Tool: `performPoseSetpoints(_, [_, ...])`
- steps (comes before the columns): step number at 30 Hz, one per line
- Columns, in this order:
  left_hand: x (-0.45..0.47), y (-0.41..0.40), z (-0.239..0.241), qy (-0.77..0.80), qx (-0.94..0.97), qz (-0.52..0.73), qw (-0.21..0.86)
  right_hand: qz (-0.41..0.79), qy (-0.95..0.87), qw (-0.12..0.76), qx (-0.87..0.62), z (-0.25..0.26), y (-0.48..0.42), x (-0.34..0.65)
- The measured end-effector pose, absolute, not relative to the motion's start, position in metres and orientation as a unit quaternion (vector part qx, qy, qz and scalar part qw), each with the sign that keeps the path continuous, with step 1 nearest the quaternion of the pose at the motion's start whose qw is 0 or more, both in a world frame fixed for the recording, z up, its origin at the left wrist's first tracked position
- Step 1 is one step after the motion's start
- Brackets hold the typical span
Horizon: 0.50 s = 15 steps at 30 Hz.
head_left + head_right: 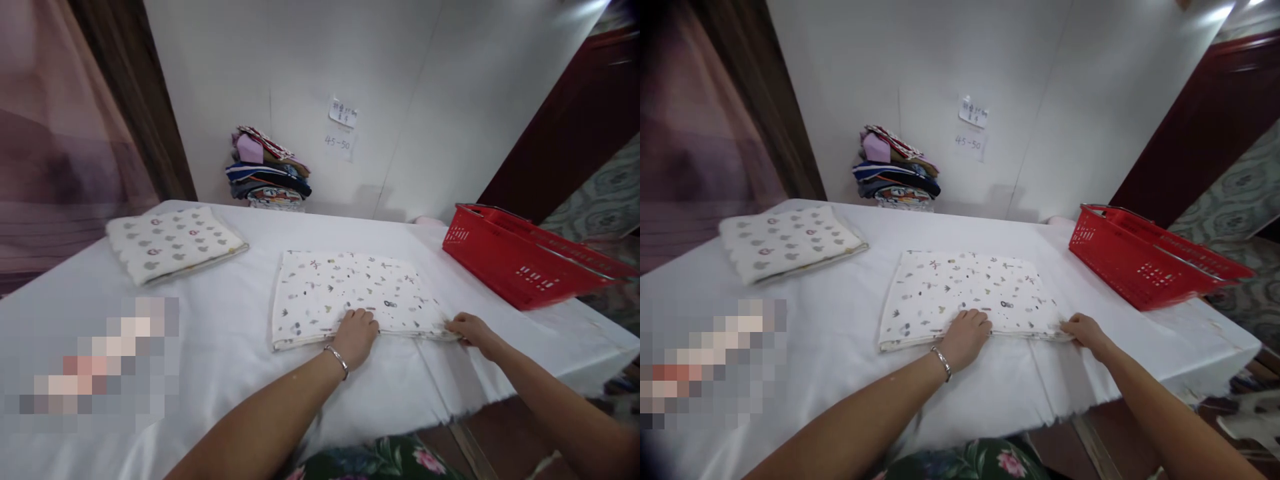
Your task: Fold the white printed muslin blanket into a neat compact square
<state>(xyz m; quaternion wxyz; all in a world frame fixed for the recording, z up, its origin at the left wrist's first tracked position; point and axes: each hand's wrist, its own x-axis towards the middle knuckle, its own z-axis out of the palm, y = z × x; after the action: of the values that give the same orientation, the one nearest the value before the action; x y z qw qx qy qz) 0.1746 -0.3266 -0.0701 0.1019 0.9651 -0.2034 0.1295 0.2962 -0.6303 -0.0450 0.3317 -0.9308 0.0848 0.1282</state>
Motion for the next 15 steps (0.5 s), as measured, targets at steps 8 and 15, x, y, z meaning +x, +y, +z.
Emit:
performPoseSetpoints(8, [0.179,-0.31,-0.053,-0.166,0.967,0.084,0.174,0.068,-0.022,0.203,-0.977,-0.066,-0.644,0.312])
performPoseSetpoints(15, [0.173,-0.247,-0.042,0.009,0.991,0.04,0.127,-0.107,-0.289,0.088,-0.947,-0.062,-0.618,0.309])
